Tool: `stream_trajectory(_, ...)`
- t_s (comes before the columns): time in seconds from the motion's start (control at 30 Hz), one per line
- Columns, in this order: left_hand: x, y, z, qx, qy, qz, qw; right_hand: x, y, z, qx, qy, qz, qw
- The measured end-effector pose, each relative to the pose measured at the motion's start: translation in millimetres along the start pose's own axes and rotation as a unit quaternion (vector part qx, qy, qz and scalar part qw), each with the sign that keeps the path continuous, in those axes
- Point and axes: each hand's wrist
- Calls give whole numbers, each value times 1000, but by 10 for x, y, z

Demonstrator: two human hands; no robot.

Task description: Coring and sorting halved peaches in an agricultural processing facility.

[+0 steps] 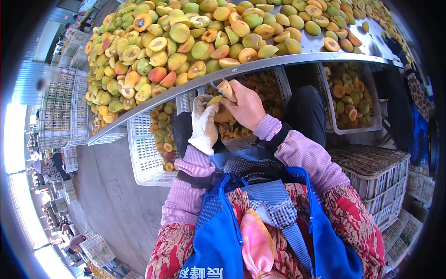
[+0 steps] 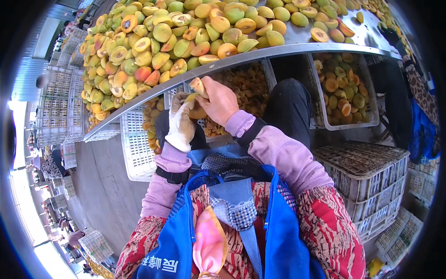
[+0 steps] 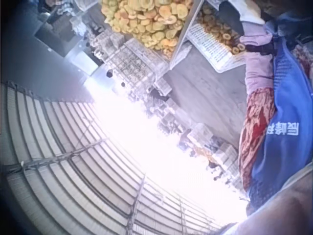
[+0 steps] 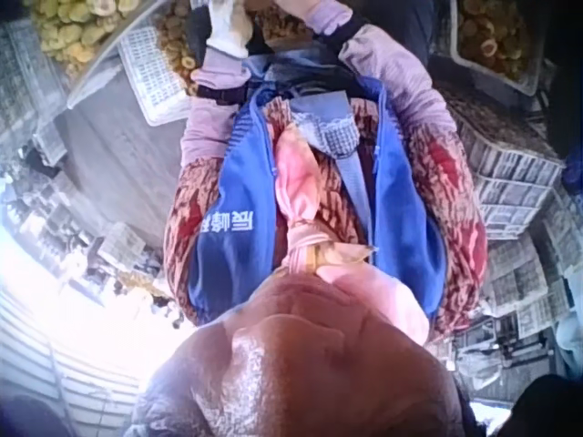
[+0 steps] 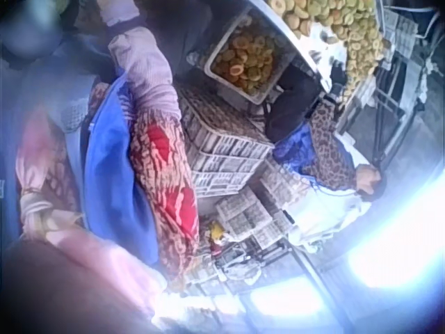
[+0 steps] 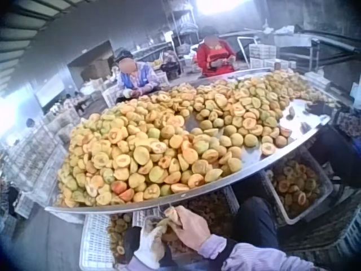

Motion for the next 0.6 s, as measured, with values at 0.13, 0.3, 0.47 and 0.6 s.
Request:
stream_trajectory(0.13, -12, 23, -102, -8, 18, -40, 999, -12, -31, 81, 60, -34, -8, 998)
stream_trajectory(0.3, 134, 204, 49, -35, -6, -51, 998, -6, 44, 95, 59, -75, -6, 995)
stream_trajectory(0.47, 23, 86, -188, 1, -66, 37, 997, 42, 102, 197, 208, -97, -111, 967)
stream_trajectory(0.6, -160, 46, -204, 208, -89, 113, 967, 305, 117, 41, 22, 25, -177, 984)
Point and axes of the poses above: each hand's wrist, its own x-axis away from the middle knuckle, its own y-axis out of the palm, z = x × y, and after that the axes turned 1 degree about z, right-handed
